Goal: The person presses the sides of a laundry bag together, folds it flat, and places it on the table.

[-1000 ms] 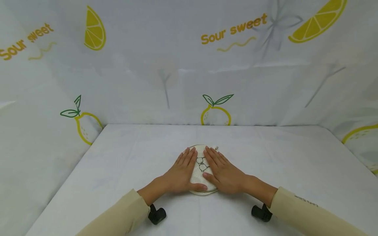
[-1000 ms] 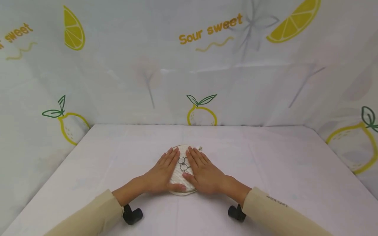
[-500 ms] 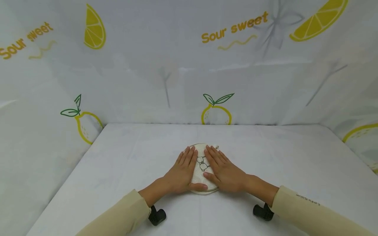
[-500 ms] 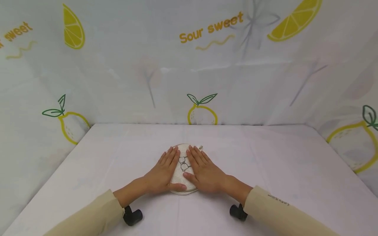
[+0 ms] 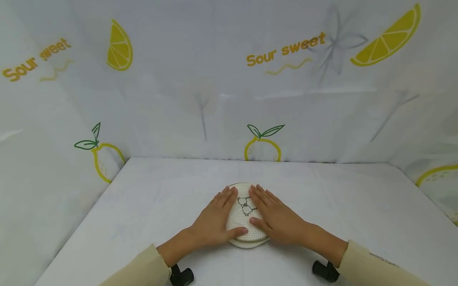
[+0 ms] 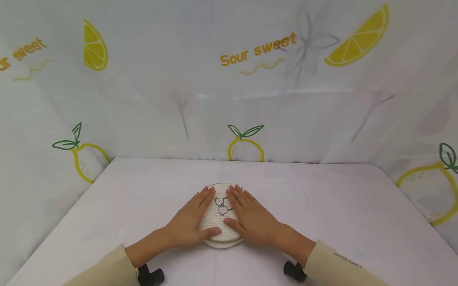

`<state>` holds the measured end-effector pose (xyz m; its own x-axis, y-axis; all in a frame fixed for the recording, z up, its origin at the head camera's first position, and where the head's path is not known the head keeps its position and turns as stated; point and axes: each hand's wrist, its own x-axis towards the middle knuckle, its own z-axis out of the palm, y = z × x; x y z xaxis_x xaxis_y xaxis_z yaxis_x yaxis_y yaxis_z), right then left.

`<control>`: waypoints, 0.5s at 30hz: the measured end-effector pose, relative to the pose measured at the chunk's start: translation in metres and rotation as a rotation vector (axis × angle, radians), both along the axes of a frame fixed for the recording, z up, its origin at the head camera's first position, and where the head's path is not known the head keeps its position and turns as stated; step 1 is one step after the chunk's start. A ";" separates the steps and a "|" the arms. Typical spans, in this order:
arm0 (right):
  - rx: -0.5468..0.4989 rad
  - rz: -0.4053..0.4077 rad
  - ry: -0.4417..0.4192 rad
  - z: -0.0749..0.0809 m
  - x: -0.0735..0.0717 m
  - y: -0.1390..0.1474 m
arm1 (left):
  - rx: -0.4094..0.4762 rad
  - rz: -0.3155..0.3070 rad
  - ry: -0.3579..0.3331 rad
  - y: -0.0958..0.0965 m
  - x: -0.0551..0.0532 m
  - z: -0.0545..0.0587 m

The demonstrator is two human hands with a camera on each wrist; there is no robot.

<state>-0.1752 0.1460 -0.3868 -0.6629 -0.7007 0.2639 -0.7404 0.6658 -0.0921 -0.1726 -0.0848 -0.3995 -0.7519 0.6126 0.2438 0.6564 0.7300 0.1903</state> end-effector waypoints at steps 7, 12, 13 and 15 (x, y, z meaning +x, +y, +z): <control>-0.065 0.036 -0.055 0.026 0.002 0.009 | 0.105 -0.123 -0.034 -0.024 -0.023 0.019; -0.053 0.347 0.102 0.039 0.001 0.005 | 0.095 -0.314 -0.024 -0.027 -0.056 0.036; -0.019 0.430 0.142 0.038 0.001 0.003 | 0.087 -0.349 -0.022 -0.024 -0.063 0.038; 0.054 0.576 0.205 0.035 0.001 -0.004 | 0.073 -0.393 -0.026 -0.018 -0.073 0.038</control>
<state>-0.1740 0.1416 -0.3523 -0.1126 -0.9472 0.3003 -0.9818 0.1526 0.1130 -0.2458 -0.1027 -0.3619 -0.4699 0.8367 0.2812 0.8774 0.4079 0.2524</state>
